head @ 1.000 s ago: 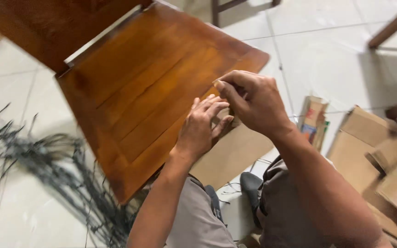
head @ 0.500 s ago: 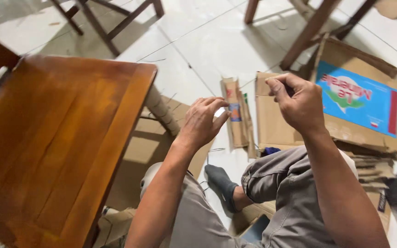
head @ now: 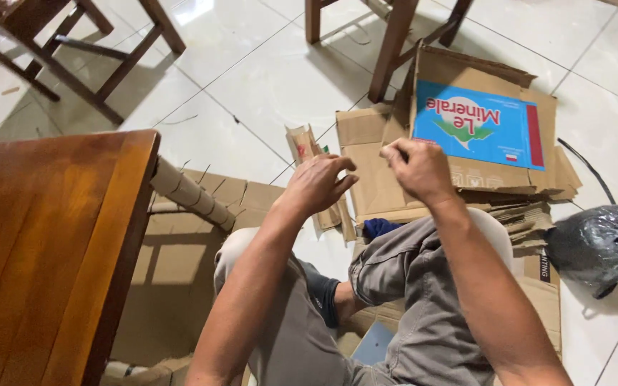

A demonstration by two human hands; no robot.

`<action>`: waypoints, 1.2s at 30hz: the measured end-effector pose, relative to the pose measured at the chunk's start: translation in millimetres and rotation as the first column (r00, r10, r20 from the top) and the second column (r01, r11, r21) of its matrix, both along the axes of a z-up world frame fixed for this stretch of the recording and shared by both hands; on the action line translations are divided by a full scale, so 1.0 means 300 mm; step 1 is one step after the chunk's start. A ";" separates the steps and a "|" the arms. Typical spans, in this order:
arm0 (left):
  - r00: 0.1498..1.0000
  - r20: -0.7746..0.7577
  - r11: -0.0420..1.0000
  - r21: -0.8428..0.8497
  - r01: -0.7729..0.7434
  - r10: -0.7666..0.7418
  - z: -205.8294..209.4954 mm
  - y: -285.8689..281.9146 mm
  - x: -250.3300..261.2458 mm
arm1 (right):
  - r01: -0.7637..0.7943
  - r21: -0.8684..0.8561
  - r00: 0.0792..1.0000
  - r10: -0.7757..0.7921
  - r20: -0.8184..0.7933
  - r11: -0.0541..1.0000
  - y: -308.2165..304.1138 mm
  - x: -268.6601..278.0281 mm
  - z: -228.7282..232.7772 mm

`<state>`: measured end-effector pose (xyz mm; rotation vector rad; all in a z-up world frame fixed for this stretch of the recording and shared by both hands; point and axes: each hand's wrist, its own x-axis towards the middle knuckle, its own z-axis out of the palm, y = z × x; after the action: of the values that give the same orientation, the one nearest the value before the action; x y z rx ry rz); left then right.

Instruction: Wrapping a wooden chair seat with cardboard and securing it with plastic ties

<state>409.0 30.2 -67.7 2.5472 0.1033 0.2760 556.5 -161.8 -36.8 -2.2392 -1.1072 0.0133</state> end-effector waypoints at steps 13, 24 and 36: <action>0.923 -0.384 0.998 0.054 0.026 -0.003 -0.194 0.027 0.137 | -0.075 -0.454 0.988 0.005 -0.155 0.888 0.014 0.133 -0.344; 0.850 -0.522 0.994 0.030 0.105 -0.074 -0.422 0.081 0.288 | 0.179 -0.458 0.672 -0.448 -0.589 0.871 0.018 0.244 -0.323; 0.808 -0.586 0.995 0.029 0.097 -0.061 -0.497 0.153 0.318 | -0.074 -0.382 0.974 -0.016 -0.227 0.921 -0.119 0.586 -1.293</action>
<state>504.2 76.2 -216.8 2.5967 0.2233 -0.5621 732.3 -197.5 -424.9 -2.4874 -1.0833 0.5332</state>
